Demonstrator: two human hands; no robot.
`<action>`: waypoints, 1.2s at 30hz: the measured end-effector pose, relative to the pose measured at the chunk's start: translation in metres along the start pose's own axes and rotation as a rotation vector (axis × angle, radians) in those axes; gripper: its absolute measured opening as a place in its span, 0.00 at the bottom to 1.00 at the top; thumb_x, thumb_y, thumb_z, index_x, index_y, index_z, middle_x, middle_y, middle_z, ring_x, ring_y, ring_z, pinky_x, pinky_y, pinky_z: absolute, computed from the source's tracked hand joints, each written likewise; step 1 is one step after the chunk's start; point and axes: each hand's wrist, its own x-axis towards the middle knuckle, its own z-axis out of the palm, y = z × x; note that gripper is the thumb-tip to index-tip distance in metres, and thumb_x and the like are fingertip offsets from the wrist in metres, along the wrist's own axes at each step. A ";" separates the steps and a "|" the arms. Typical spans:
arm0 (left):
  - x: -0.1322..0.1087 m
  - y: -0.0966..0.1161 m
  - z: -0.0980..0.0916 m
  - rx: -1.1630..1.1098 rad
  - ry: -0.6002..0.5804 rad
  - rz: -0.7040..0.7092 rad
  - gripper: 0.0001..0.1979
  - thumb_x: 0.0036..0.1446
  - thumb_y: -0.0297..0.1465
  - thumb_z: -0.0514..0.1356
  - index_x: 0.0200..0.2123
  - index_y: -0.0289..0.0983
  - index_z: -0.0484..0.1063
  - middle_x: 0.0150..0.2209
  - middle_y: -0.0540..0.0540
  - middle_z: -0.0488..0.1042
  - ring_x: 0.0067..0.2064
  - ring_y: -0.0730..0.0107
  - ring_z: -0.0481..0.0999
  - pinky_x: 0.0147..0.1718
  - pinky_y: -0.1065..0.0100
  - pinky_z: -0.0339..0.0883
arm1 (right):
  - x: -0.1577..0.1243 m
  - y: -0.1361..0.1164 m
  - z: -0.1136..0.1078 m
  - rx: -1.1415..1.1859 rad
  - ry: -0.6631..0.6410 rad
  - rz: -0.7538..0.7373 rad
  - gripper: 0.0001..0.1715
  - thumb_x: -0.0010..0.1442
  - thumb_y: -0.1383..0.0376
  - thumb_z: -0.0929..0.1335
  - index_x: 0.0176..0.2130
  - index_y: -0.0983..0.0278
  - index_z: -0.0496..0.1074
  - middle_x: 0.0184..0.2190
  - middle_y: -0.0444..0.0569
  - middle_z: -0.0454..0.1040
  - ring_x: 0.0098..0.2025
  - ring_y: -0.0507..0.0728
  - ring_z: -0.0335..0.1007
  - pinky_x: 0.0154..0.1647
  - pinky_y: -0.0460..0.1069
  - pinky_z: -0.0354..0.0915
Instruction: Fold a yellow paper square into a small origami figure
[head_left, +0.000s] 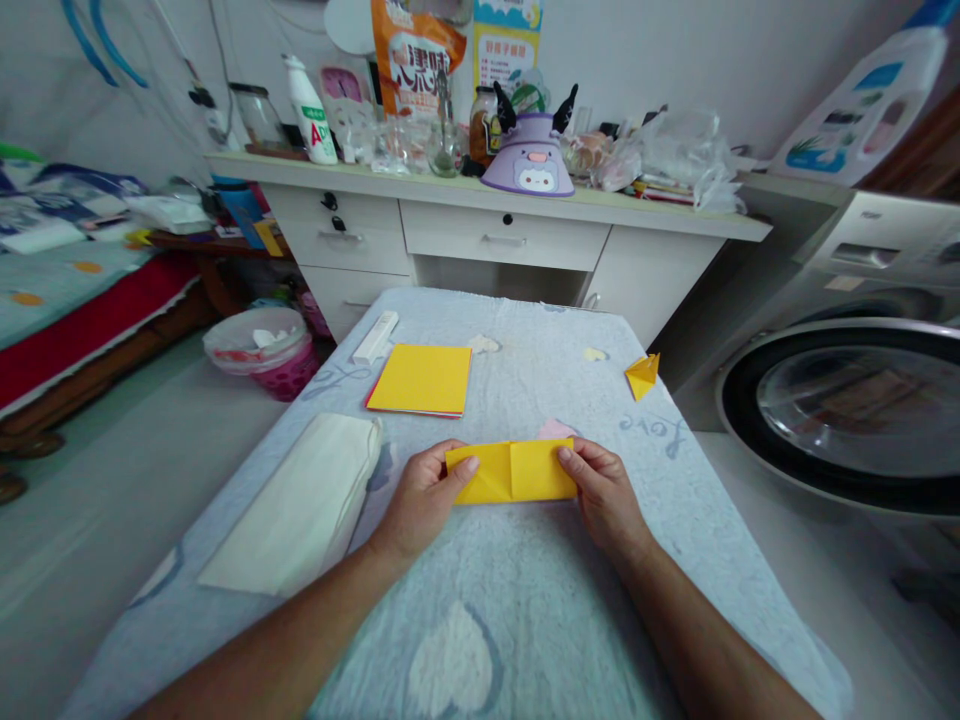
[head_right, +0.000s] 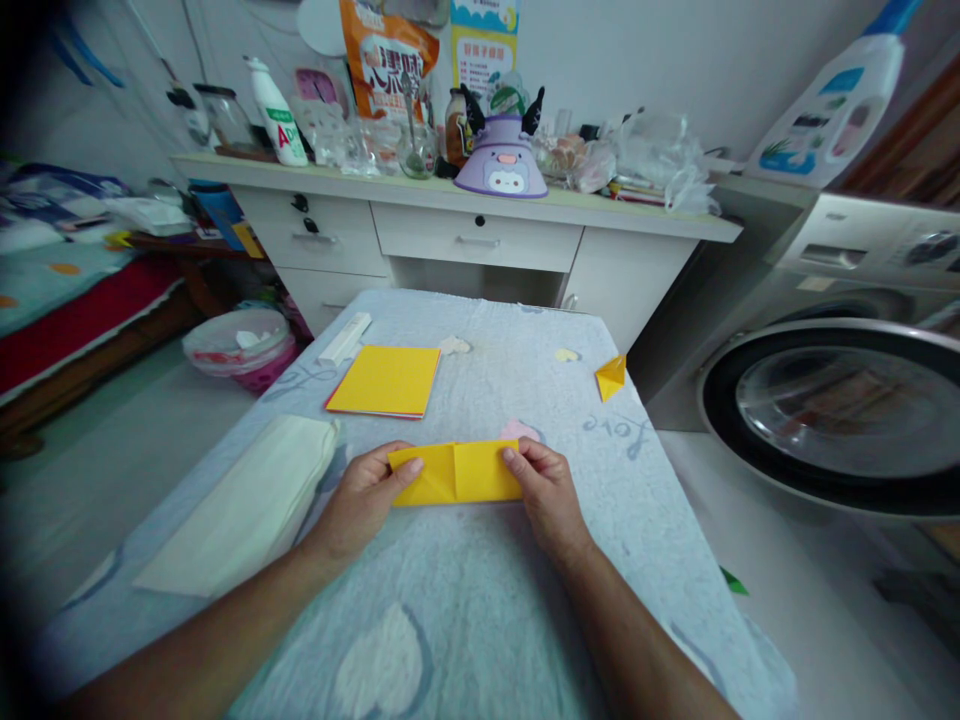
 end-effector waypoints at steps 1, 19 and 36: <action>0.000 0.000 0.000 0.002 -0.001 0.002 0.13 0.56 0.41 0.62 0.34 0.35 0.70 0.28 0.51 0.72 0.30 0.72 0.70 0.29 0.73 0.61 | 0.000 0.000 0.000 0.001 0.003 0.002 0.11 0.54 0.58 0.75 0.27 0.61 0.75 0.24 0.42 0.72 0.27 0.52 0.65 0.31 0.47 0.60; -0.001 0.003 0.000 -0.020 0.018 0.004 0.13 0.55 0.40 0.63 0.33 0.35 0.71 0.28 0.51 0.72 0.29 0.72 0.70 0.28 0.73 0.62 | -0.002 0.001 0.001 -0.003 -0.004 0.023 0.13 0.56 0.55 0.72 0.28 0.61 0.75 0.24 0.44 0.72 0.28 0.54 0.63 0.31 0.47 0.59; -0.002 0.007 0.000 -0.015 0.020 -0.026 0.15 0.53 0.41 0.64 0.35 0.35 0.71 0.28 0.51 0.73 0.31 0.69 0.72 0.30 0.71 0.64 | -0.001 -0.002 0.004 0.010 0.081 0.005 0.12 0.52 0.56 0.75 0.27 0.61 0.75 0.24 0.42 0.70 0.26 0.52 0.61 0.30 0.47 0.56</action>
